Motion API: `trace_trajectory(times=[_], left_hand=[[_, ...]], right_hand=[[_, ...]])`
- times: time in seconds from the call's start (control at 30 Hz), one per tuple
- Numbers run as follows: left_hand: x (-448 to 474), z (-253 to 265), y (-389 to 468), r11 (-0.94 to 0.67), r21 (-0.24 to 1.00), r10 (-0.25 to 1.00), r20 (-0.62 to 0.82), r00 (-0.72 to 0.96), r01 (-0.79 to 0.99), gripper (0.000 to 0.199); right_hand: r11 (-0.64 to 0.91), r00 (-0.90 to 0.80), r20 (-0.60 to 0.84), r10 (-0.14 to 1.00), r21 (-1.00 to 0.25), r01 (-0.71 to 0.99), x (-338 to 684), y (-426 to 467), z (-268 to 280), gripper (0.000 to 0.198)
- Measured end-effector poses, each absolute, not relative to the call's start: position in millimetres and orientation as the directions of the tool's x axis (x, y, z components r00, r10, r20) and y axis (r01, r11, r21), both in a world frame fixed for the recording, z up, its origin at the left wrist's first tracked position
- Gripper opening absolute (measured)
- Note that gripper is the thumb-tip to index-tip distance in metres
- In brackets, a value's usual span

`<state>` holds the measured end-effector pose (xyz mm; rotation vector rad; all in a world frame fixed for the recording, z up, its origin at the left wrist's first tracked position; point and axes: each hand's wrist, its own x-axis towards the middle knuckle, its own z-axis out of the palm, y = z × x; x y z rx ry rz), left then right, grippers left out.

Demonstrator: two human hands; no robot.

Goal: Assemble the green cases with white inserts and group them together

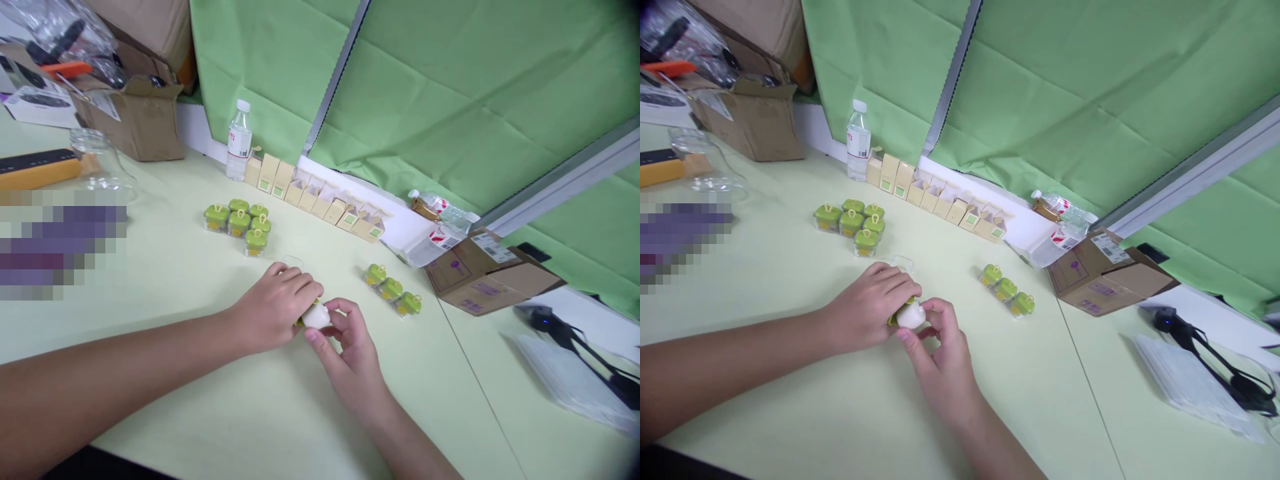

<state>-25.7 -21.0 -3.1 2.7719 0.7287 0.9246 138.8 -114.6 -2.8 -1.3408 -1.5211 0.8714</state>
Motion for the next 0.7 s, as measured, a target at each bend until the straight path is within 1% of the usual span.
trace_trajectory(times=[0.1, 0.17, 0.4, 0.53, 0.6, 0.7], left_hand=[[-24.8, -1.6, -23.0, -0.871, 0.265, 0.492, 0.489, 0.721, 0.414, 0.015], [-24.5, -1.1, -24.1, -0.865, 0.273, 0.502, 0.460, 0.733, 0.421, 0.016], [-24.2, -4.5, -26.1, -0.826, 0.379, 0.549, 0.371, 0.749, 0.418, 0.022], [-22.9, -4.7, -27.7, -0.805, 0.431, 0.572, 0.384, 0.724, 0.407, 0.025], [-22.7, -4.3, -28.7, -0.798, 0.451, 0.581, 0.395, 0.712, 0.400, 0.025], [-23.0, -4.6, -29.6, -0.788, 0.477, 0.588, 0.399, 0.704, 0.388, 0.024]], right_hand=[[0.209, 0.015, 0.240, 0.971, -0.874, 0.440, 140.7, -113.6, -1.7, 0.026], [0.199, 0.037, 0.246, 0.969, -0.856, 0.477, 141.8, -113.4, -1.3, 0.026], [0.206, 0.040, 0.261, 0.965, -0.840, 0.501, 141.1, -112.8, -4.0, 0.031], [0.248, 0.042, 0.306, 0.951, -0.836, 0.490, 142.0, -114.1, -2.6, 0.034], [0.283, 0.020, 0.345, 0.938, -0.801, 0.527, 142.9, -115.1, -1.0, 0.031], [0.345, -0.043, 0.411, 0.910, -0.699, 0.627, 143.9, -115.8, 0.6, 0.030]])
